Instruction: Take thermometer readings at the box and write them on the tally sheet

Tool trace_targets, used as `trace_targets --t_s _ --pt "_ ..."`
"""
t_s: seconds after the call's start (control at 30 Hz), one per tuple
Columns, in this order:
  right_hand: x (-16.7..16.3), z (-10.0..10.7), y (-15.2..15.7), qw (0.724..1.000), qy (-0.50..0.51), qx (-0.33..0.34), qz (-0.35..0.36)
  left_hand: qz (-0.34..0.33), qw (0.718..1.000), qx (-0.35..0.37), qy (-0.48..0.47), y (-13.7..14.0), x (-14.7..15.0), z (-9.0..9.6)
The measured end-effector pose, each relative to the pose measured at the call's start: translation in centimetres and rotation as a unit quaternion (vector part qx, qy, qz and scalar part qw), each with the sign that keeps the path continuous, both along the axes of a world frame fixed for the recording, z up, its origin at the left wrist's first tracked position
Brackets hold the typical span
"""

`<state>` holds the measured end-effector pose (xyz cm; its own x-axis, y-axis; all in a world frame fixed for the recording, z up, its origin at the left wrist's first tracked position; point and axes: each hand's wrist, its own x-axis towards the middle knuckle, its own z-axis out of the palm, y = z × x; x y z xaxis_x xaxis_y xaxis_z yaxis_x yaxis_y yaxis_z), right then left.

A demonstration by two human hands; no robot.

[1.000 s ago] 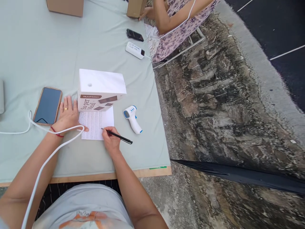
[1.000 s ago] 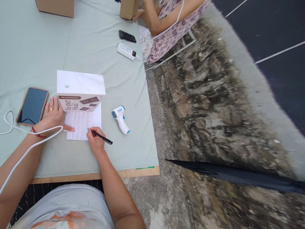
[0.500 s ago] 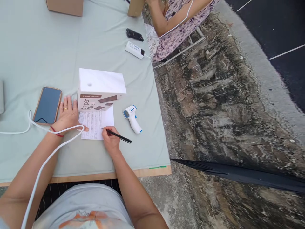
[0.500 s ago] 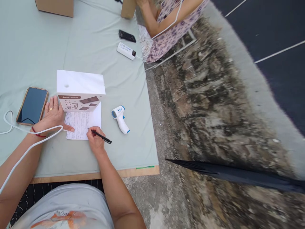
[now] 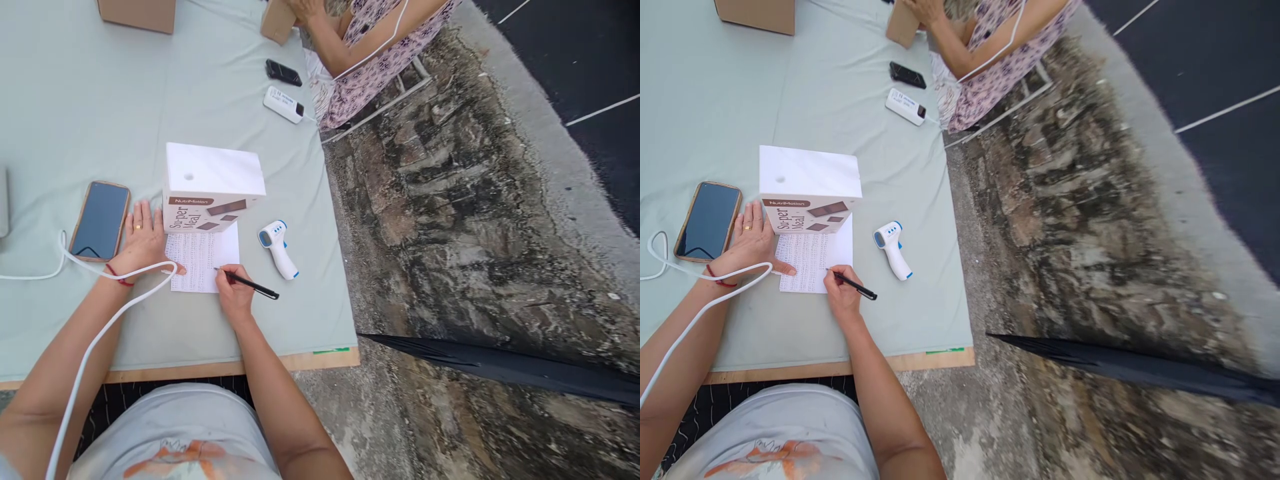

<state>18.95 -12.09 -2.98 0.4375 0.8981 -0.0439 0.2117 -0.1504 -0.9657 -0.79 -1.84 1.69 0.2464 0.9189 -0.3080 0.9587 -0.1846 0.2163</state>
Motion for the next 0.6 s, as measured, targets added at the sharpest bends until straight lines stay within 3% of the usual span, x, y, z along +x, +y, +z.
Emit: trace_targets --t_s 0.37,0.6 --pt "0.1 -0.4 0.0 1.000 -0.007 -0.003 0.006 0.001 1.000 0.004 -0.006 0.0 -0.1 -0.3" --pt "0.8 0.7 -0.6 0.994 -0.057 0.089 -0.008 0.017 0.998 0.006 -0.053 0.3 -0.4 -0.3"
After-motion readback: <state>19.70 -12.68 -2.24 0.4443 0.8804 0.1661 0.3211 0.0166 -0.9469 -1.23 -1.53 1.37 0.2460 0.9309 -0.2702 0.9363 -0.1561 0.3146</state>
